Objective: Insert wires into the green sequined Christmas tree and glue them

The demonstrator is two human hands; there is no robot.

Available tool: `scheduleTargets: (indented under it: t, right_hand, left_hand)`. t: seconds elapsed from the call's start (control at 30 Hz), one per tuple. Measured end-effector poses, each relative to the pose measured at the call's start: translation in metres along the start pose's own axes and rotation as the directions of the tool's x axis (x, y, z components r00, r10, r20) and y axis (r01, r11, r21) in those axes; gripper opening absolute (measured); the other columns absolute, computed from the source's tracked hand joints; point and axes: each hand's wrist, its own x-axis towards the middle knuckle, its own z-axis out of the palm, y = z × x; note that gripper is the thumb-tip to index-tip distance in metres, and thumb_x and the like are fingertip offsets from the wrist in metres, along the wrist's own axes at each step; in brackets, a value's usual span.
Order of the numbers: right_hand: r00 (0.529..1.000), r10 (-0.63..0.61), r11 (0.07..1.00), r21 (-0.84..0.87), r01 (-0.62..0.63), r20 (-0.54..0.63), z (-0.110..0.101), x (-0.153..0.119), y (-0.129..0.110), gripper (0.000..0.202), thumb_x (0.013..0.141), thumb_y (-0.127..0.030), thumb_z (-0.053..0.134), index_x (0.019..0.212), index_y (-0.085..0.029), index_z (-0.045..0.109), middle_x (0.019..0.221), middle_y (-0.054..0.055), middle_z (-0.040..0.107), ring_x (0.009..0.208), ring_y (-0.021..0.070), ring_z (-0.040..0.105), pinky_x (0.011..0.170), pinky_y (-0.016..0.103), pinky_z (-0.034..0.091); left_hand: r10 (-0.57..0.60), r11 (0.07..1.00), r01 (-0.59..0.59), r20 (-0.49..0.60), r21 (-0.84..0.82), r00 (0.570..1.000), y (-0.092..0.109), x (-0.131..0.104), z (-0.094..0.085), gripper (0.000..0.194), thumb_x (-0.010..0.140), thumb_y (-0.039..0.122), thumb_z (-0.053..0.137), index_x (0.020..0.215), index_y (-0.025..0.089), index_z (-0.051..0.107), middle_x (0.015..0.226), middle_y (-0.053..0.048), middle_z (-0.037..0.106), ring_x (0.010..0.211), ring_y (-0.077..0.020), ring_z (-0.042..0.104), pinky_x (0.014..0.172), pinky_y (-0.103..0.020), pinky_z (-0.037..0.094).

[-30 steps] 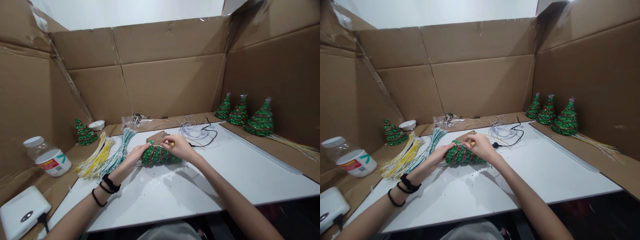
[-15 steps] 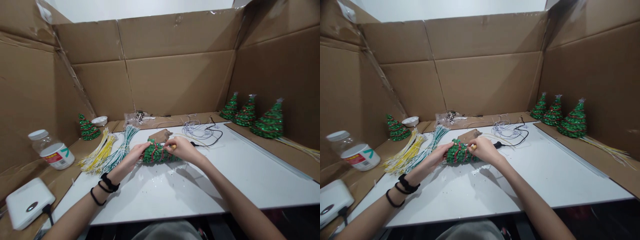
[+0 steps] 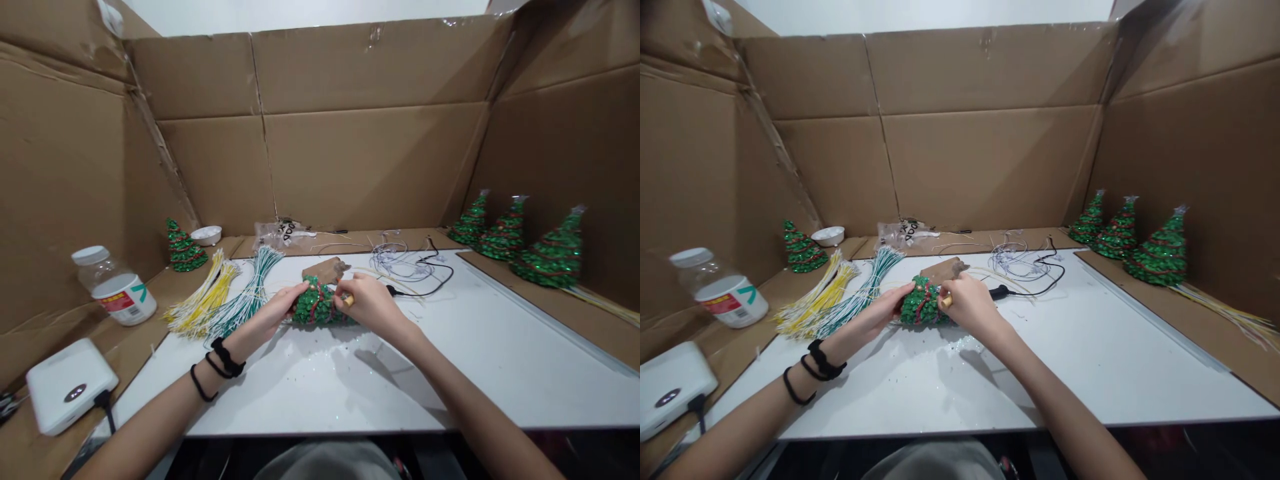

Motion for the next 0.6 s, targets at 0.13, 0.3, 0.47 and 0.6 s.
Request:
scheduleTargets:
  t: [0.13,0.3,0.47,0.6]
  right_hand:
    - [0.999,-0.034,0.998,-0.055,0.033,-0.016,-0.002,-0.003,-0.008,0.011,0.074,-0.015,0.055,0.068,-0.018,0.064,0.059,0.004,0.052,0.061,0.016,0.045,0.051,0.025,0.021]
    - [0.999,-0.034,0.999,0.008,0.034,0.042,-0.005,-0.004,-0.012,0.011,0.074,-0.014,0.055,0.066,-0.018,0.061,0.059,0.003,0.051,0.058,0.0144,0.043,0.05,0.024,0.021]
    - [0.999,-0.026,0.998,0.057,0.025,0.022,-0.003,-0.004,-0.01,0.01,0.073,-0.012,0.055,0.066,-0.018,0.06,0.061,0.002,0.051,0.058,0.0137,0.044,0.051,0.024,0.023]
    - [0.999,-0.032,0.999,0.038,0.031,0.014,0.004,-0.002,-0.007,0.012,0.075,-0.012,0.053,0.067,-0.018,0.059,0.063,0.003,0.051,0.06,0.0143,0.045,0.052,0.023,0.025]
  left_hand:
    - [-0.005,1.0,0.004,-0.03,-0.03,1.0,-0.003,-0.002,0.005,0.046,0.076,0.055,0.056,0.099,0.016,0.067,0.093,-0.006,0.07,0.08,-0.0179,0.061,0.061,-0.023,0.04]
    - [0.017,0.999,-0.019,-0.041,-0.049,0.999,-0.003,-0.003,0.008,0.041,0.076,0.053,0.058,0.086,0.015,0.066,0.075,-0.004,0.068,0.062,-0.013,0.055,0.049,-0.021,0.033]
    - [0.032,0.997,-0.034,-0.038,-0.07,0.999,-0.007,0.0,0.006,0.041,0.073,0.054,0.06,0.084,0.015,0.064,0.063,0.0,0.059,0.051,-0.0091,0.045,0.043,-0.021,0.022]
    - [0.038,0.997,-0.039,-0.016,-0.071,0.999,-0.01,0.003,0.004,0.042,0.072,0.055,0.061,0.085,0.015,0.064,0.059,0.002,0.055,0.047,-0.007,0.038,0.042,-0.023,0.015]
